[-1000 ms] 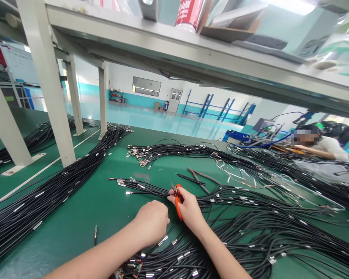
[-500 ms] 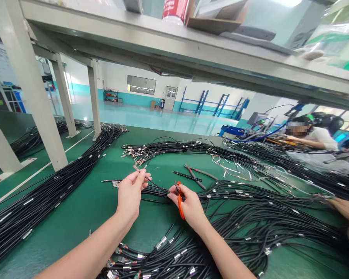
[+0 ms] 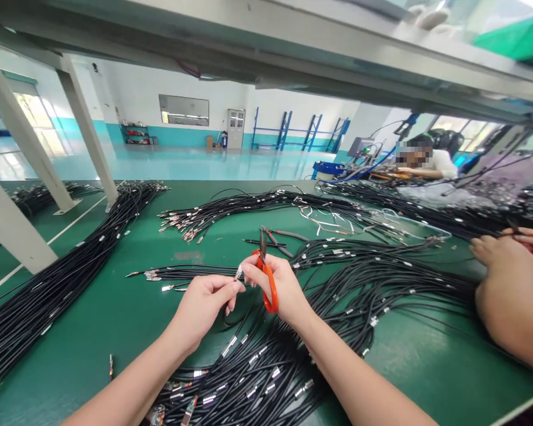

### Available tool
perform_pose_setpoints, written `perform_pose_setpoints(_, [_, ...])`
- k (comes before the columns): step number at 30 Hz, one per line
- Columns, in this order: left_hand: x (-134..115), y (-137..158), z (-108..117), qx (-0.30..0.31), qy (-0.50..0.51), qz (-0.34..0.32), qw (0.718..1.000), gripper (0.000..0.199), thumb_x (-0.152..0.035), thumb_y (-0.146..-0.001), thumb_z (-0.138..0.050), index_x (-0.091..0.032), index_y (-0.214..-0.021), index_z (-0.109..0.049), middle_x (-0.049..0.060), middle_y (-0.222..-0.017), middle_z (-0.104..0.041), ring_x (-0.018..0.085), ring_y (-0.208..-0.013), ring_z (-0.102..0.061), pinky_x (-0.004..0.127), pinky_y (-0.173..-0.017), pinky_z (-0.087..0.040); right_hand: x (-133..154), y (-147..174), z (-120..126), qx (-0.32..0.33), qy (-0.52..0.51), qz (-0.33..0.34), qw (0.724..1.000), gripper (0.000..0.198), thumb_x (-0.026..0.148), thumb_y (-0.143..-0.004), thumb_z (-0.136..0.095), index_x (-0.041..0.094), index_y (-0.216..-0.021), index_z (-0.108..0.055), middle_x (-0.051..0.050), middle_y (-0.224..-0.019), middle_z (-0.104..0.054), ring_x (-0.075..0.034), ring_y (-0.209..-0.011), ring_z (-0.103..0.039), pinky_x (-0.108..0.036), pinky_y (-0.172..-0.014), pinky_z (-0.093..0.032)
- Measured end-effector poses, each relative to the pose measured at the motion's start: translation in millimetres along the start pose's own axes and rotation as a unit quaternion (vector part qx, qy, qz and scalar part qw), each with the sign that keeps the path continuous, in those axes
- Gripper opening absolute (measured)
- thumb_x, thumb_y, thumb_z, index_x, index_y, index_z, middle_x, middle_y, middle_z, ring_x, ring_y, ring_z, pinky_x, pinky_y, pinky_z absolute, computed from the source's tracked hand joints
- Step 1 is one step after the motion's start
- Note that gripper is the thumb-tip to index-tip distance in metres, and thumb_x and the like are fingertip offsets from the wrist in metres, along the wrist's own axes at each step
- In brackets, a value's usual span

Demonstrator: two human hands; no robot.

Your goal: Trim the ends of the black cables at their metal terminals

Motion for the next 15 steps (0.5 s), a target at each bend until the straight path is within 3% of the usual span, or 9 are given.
perform_pose_setpoints(4, [2.7,-0.5,-0.5,-0.013,-0.029,-0.006,0.999,0.033,-0.033,-0.075,-0.053,-0.016,-0.048,-0.052,-0.002,-0.049,-0.048,0.011,-0.053,-0.043,0.023,-0.054,-0.033,-1.6,-0.2,0.1,0.004,-0.023,-0.016,1.0,0.012,0.024,-0.073,-0.058,0.015,-0.066,-0.057,0.003,-0.056,-0.051,-0.008,-0.053,-0.044,-0.022,-0.054,-0.037])
perform_pose_setpoints(7, [7.9,-0.2,8.4,-0.073,-0.003,0.007,0.997,0.017,-0.032,-0.069,-0.06,-0.015,-0.072,-0.062,-0.002,-0.055,-0.054,0.011,-0.051,-0.045,0.023,-0.052,-0.037,-1.9,-1.1,3.5,-0.011,-0.021,-0.011,1.0,0.012,0.023,-0.072,-0.059,0.015,-0.064,-0.057,0.004,-0.056,-0.05,-0.008,-0.053,-0.043,-0.022,-0.054,-0.036])
perform_pose_setpoints(9, [7.4,1.9,17.0,-0.126,-0.009,0.005,0.992,0.022,-0.029,-0.065,-0.064,-0.015,-0.083,-0.063,-0.001,-0.062,-0.059,0.01,-0.052,-0.047,0.022,-0.051,-0.038,-1.9,-1.4,4.3,-0.017,-0.015,-0.005,1.0,0.013,0.025,-0.072,-0.06,0.015,-0.064,-0.057,0.003,-0.057,-0.05,-0.008,-0.053,-0.043,-0.022,-0.055,-0.036])
perform_pose_setpoints(12, [-1.7,5.1,23.7,-0.162,-0.065,-0.026,0.984,0.013,-0.026,-0.066,-0.063,-0.015,-0.073,-0.064,0.0,-0.065,-0.061,0.01,-0.052,-0.049,0.022,-0.052,-0.039,-3.0,-1.0,3.1,-0.015,-0.021,-0.006,1.0,0.014,0.029,-0.071,-0.061,0.015,-0.071,-0.059,0.002,-0.062,-0.053,-0.009,-0.057,-0.045,-0.023,-0.058,-0.038])
perform_pose_setpoints(15, [-8.1,5.8,23.4,-0.153,-0.114,-0.043,0.981,0.008,-0.022,-0.069,-0.059,-0.016,-0.067,-0.064,-0.002,-0.058,-0.058,0.011,-0.051,-0.048,0.022,-0.052,-0.038,-2.3,0.1,0.5,-0.003,-0.008,-0.002,1.0,0.017,0.033,-0.071,-0.062,0.016,-0.076,-0.06,0.001,-0.068,-0.056,-0.011,-0.061,-0.048,-0.025,-0.061,-0.04])
Point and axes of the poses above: each hand's wrist, its own y-axis away from the middle knuckle, its own z-axis out of the back of the hand, x = y × z, the point moved 9 cm from there along -y, towards the middle knuckle
